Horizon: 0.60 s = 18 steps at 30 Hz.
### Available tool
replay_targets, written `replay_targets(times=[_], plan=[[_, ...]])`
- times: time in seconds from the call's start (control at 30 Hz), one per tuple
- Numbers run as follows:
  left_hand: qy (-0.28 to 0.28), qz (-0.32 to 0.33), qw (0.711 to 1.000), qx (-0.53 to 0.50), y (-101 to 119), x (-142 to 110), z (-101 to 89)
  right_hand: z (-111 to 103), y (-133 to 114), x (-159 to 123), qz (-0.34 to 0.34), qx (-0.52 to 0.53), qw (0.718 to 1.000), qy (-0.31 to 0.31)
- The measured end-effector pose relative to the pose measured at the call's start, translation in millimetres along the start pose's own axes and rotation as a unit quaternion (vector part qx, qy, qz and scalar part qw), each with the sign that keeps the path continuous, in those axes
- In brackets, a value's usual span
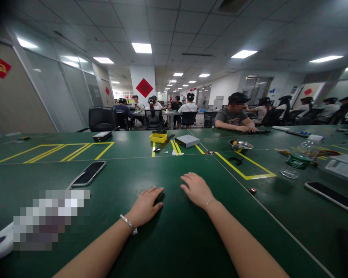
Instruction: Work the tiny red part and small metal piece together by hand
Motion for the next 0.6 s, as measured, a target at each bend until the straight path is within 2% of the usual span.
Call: replay_targets(times=[0.07,0.13,0.2,0.3,0.37,0.4,0.6], plan=[[-0.004,-0.001,1.0,-0.002,-0.1,-0.2,-0.9,-37.9,57.4,-10.4,0.132,-0.07,0.984,0.093],[-0.004,-0.003,1.0,-0.003,-0.1,-0.5,-1.6,-66.5,113.7,-35.5,0.274,-0.12,0.944,0.141],[0.0,-0.002,1.0,-0.006,0.4,-0.8,-2.6,-79.8,159.3,-66.8,0.393,-0.12,0.9,0.146],[0.002,0.002,1.0,-0.008,1.4,-1.5,-3.5,-81.2,203.1,-110.3,0.523,-0.074,0.837,0.144],[0.0,0.005,1.0,-0.009,2.0,-1.9,-3.9,-75.5,220.1,-129.1,0.577,-0.044,0.805,0.133],[-0.001,0.007,1.0,-0.009,2.3,-2.0,-4.0,-71.7,226.3,-134.1,0.591,-0.031,0.797,0.12],[0.005,0.014,1.0,0.0,2.6,-2.4,-4.5,-58.6,241.5,-130.5,0.573,-0.009,0.819,0.033]])
Point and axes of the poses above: each hand's wrist, its own x-axis towards the middle knuckle, its own z-axis out of the palm, y = z × x, the point moved 8 cm from there along x, towards the middle knuckle, and after that the axes turned 10 degrees about x, right-handed, at the moved point
